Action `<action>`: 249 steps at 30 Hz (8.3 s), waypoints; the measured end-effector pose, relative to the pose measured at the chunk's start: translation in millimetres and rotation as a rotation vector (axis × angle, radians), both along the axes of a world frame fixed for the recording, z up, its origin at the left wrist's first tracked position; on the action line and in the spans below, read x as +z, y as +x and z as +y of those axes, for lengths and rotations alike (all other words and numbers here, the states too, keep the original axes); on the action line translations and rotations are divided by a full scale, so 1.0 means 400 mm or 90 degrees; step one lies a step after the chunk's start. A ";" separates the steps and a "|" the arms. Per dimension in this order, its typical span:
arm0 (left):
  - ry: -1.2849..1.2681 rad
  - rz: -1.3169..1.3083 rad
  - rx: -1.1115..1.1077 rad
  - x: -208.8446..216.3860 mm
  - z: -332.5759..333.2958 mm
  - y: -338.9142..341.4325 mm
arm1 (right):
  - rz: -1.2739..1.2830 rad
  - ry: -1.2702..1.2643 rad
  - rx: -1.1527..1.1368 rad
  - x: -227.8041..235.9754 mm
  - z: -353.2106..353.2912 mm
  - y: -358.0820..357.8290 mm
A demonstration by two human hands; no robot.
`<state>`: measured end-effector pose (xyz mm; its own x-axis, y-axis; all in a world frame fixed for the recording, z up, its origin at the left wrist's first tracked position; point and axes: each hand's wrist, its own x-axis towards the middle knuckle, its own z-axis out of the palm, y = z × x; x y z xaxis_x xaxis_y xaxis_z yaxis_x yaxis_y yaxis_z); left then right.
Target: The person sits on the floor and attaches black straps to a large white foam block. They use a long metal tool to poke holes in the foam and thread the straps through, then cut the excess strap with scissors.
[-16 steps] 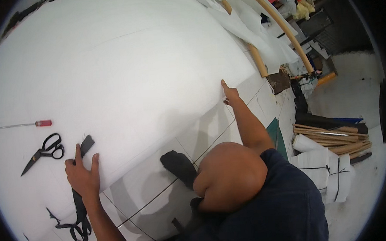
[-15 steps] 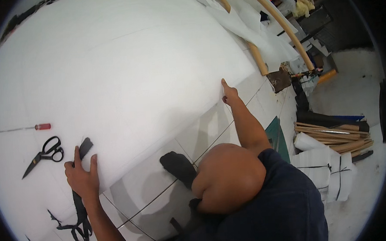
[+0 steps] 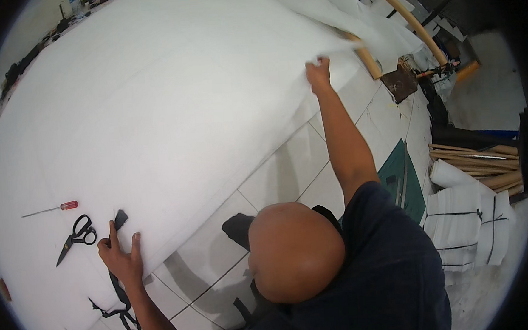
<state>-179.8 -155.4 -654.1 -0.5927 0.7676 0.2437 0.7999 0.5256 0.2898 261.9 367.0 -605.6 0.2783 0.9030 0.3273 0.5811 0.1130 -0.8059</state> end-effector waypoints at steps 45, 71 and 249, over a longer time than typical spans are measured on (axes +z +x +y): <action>-0.082 -0.208 -0.275 0.047 0.123 0.168 | 0.712 -0.024 -0.082 -0.250 -0.001 0.240; -0.100 -0.220 -0.155 0.037 0.156 0.209 | 0.796 0.000 0.039 -0.229 0.003 0.297; 0.380 -0.029 0.711 -0.148 0.245 0.356 | -0.284 0.352 1.471 -0.097 -0.671 -0.898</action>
